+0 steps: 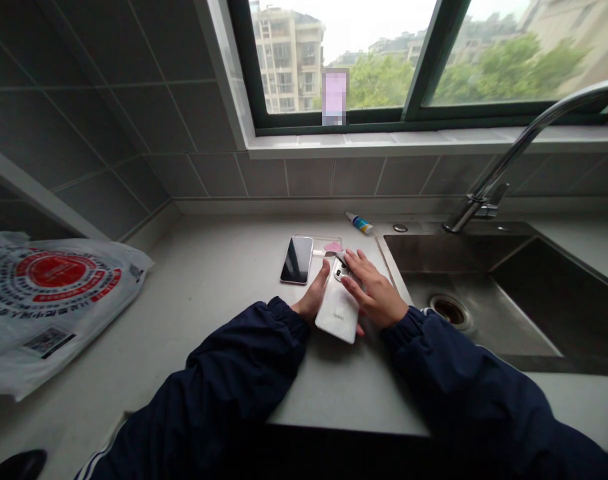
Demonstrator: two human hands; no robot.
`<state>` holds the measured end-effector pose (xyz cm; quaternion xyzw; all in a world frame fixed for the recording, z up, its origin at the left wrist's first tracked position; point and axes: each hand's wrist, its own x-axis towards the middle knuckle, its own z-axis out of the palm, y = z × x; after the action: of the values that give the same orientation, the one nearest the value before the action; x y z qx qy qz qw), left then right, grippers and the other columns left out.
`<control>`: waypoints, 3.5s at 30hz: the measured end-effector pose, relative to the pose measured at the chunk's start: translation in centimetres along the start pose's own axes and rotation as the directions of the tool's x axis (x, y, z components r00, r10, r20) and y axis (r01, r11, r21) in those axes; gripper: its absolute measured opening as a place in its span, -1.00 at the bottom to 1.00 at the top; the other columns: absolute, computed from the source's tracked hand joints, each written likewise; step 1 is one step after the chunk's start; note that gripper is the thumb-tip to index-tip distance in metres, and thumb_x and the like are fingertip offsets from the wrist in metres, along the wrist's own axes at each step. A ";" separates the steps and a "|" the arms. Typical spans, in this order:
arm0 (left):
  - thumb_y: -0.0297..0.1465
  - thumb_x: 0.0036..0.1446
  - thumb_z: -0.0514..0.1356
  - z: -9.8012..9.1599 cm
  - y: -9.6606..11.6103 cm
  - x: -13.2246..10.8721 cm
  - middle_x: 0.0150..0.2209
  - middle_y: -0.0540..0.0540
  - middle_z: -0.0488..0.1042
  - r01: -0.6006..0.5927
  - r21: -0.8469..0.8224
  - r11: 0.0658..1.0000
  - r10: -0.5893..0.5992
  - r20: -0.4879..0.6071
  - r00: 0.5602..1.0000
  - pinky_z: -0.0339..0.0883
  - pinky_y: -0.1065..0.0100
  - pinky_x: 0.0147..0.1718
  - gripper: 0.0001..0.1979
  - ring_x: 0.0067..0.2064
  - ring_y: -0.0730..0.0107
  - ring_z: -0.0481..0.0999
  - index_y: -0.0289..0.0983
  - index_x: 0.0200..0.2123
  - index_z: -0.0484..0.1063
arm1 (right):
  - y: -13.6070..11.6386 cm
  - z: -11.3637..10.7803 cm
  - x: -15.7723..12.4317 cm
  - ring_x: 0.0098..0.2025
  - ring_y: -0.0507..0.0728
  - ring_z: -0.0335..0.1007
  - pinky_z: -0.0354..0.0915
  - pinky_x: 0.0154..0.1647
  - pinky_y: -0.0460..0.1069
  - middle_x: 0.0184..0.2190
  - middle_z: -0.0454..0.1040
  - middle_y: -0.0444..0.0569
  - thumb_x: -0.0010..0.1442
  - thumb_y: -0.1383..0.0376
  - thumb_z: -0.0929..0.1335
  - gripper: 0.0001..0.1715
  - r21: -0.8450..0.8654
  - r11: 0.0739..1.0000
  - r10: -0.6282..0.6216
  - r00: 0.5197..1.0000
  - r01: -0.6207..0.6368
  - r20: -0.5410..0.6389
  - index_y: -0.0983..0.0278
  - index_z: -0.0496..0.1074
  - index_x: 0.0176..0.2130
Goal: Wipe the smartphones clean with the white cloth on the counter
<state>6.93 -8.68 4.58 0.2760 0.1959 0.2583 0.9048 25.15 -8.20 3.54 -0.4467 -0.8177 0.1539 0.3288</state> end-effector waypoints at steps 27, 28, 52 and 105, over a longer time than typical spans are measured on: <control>0.20 0.32 -0.30 -1.1 0.0 1.0 0.04 -0.43 0.56 -0.219 -0.231 0.948 0.203 -0.091 0.975 0.35 0.03 0.14 -0.05 0.11 -0.08 0.56 -0.45 0.33 0.29 | -2.0 -1.3 -0.2 0.46 0.38 0.08 0.00 0.45 0.44 0.34 0.35 0.09 0.40 0.10 0.32 -0.42 0.153 0.956 -0.273 0.947 0.249 0.167 0.16 0.36 0.34; 0.22 0.31 -0.29 -1.4 -0.1 1.1 0.04 -0.43 0.56 -0.223 -0.239 0.945 0.205 -0.098 0.974 0.35 0.02 0.13 -0.04 0.11 -0.09 0.57 -0.44 0.33 0.29 | -2.2 -1.3 -0.3 0.44 0.36 0.12 0.04 0.45 0.41 0.33 0.36 0.09 0.40 0.10 0.33 -0.43 0.168 0.953 -0.279 0.949 0.254 0.150 0.16 0.37 0.33; 0.25 0.25 -0.41 -1.4 0.0 0.4 -0.20 -0.38 0.63 -0.030 -0.008 1.000 0.030 -0.028 0.999 0.43 0.08 -0.16 0.05 -0.28 -0.03 0.65 -0.44 0.37 0.23 | -1.2 -0.8 0.0 0.47 0.41 0.06 0.11 0.37 0.49 0.40 0.21 0.23 0.47 0.10 0.19 -0.38 -0.110 0.989 -0.094 0.993 0.102 0.068 0.31 0.31 0.36; 0.13 0.37 -0.30 -0.1 -0.2 1.1 0.01 -0.41 0.58 -0.187 -0.169 0.968 0.165 -0.139 0.977 0.36 0.14 0.10 -0.11 0.02 0.03 0.61 -0.47 0.34 0.26 | -1.9 -0.9 -0.4 0.46 0.38 0.09 0.12 0.43 0.38 0.36 0.29 0.22 0.41 0.08 0.31 -0.34 0.045 0.953 -0.302 0.944 0.299 0.132 0.31 0.31 0.36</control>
<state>7.85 -8.17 4.13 0.1924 0.2020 0.3710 0.8857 24.73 -9.63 5.14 -0.3012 -0.8950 0.1424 0.2967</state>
